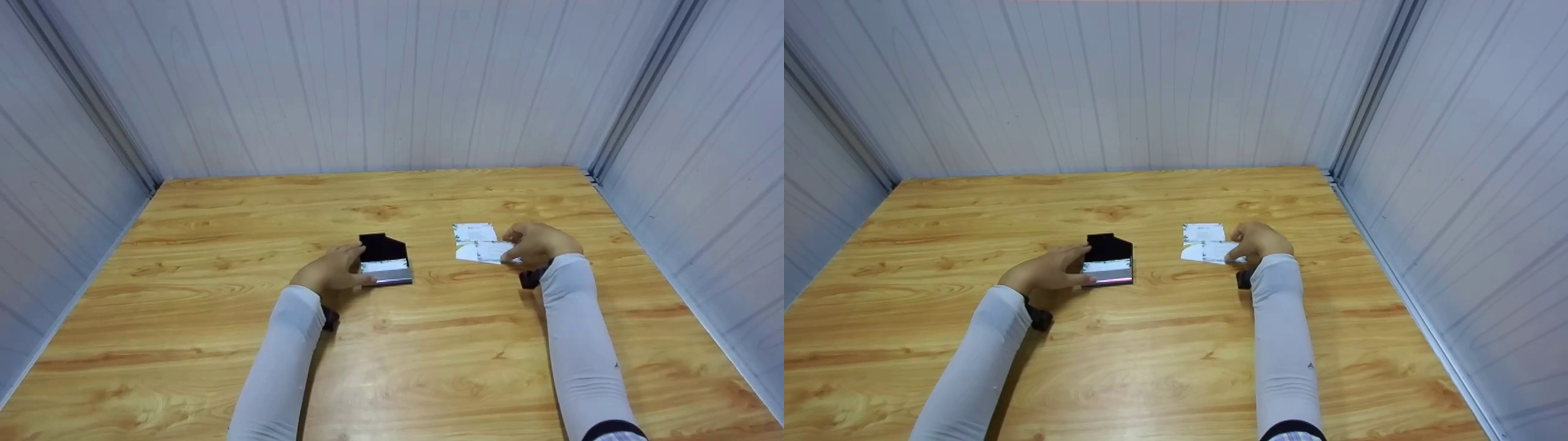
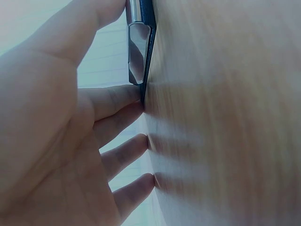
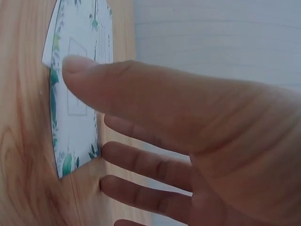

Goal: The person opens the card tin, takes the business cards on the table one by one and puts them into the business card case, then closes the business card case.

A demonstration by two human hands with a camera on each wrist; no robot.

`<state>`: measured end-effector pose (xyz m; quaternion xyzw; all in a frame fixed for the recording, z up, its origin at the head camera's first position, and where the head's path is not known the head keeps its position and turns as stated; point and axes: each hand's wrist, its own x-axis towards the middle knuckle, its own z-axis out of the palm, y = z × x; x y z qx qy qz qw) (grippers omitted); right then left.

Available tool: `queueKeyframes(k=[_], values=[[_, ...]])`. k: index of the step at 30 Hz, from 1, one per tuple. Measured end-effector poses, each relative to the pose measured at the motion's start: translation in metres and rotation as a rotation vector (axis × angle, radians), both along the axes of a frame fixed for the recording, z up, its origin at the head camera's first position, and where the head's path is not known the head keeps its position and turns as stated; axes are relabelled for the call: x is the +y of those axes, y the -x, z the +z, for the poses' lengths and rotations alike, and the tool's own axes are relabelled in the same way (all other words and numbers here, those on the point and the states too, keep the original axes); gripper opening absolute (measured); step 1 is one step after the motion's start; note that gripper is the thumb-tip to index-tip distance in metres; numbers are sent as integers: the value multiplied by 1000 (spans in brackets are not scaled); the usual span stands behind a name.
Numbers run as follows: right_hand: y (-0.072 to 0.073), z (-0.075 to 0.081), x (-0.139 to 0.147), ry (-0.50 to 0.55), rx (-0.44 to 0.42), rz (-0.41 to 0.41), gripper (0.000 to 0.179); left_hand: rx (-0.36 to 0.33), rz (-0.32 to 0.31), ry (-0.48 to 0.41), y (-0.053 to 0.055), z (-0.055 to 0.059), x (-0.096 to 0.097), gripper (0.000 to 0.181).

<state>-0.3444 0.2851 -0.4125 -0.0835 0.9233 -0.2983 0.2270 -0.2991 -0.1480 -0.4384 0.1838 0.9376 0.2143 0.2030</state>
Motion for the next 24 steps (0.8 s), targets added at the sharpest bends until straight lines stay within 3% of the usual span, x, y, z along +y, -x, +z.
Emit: queueKeyframes(k=[6,13,24], values=[[0,0,0,94,-87,-71,58,2,8,-11,-1,0,-1,89],[0,-3,1,50,-67,-34,44,13,2,-9,-1,-1,0,88],[1,-3,0,50,-75,-21,46,8,-3,-4,0,-1,0,88]])
